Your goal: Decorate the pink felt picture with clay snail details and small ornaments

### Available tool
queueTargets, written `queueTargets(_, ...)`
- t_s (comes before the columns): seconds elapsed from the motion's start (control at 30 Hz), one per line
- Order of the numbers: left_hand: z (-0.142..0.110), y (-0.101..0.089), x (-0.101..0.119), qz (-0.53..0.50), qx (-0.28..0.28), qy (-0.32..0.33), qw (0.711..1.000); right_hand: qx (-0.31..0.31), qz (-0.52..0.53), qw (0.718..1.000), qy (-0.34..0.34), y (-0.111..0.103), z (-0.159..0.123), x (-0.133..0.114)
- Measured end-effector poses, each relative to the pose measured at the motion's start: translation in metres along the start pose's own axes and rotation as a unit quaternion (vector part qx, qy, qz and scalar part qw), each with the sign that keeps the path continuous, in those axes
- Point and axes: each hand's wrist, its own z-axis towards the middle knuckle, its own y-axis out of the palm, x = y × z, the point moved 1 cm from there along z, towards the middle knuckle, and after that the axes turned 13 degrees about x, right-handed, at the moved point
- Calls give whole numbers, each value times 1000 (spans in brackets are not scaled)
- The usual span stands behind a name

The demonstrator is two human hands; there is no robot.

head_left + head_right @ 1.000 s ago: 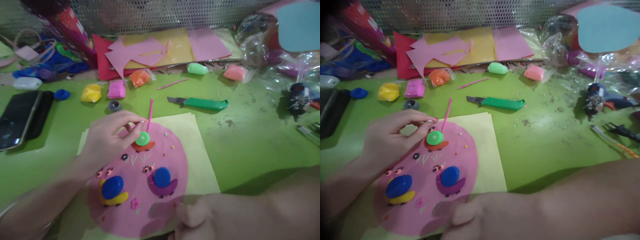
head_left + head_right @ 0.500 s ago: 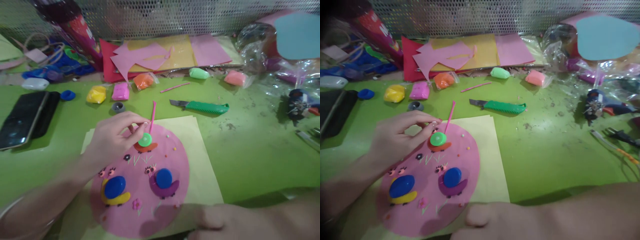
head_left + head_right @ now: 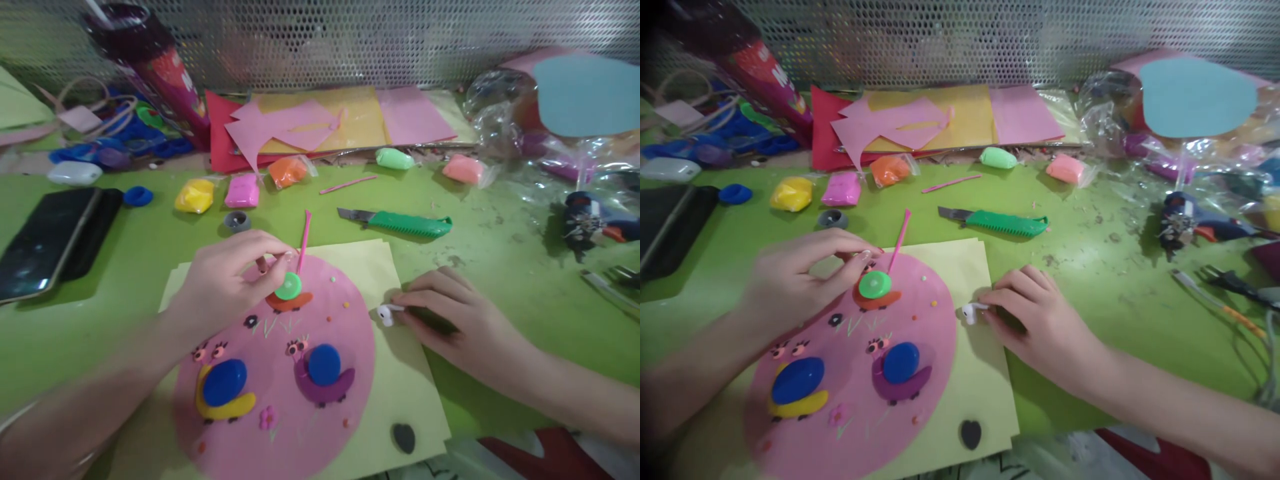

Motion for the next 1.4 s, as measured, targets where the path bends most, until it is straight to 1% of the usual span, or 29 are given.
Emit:
queueTargets(0.1,1,1,1,0,1,-1,1000,-1,-36,999,-13,-1,-4,-3)
queueTargets(0.17,1,2,2,2,1,-7,1000,-14,-55,998,-28,-1,-5,-5)
queueTargets(0.27,1,2,1,11,0,-18,1000,-21,-69,996,-47,-1,-4,-8)
queueTargets(0.47,-1,1,-1,12,2,-18,1000,4,-40,999,-15,0,-2,-11)
queueTargets(0.67,-1,1,-1,11,9,-7,1000,6,-32,999,-25,1,-3,-13)
queueTargets(0.83,0,0,-2,-7,-4,-16,1000,-2,-18,1000,-15,3,1,-18)
queueTargets(0.93,1,-1,-3,-20,-8,-17,1000,-12,-3,1000,1,1,8,-17)
queueTargets(1.0,3,-2,-4,-22,-4,-20,1000,0,-1,1000,3,0,15,-14)
queueTargets(1.1,4,-4,-6,-13,6,-44,999,24,-5,1000,2,-1,31,-7)
queueTargets(1.17,5,-5,-6,-10,14,-60,998,24,-8,1000,15,2,43,-2)
queueTargets(1.27,5,-3,-7,-14,11,-65,998,3,-12,999,34,11,57,3)
queueTargets(1.33,5,-2,-7,-21,6,-66,998,4,-4,1000,19,19,62,7)
queueTargets(1.4,4,-1,-8,-35,4,-68,997,23,4,1000,-16,25,64,10)
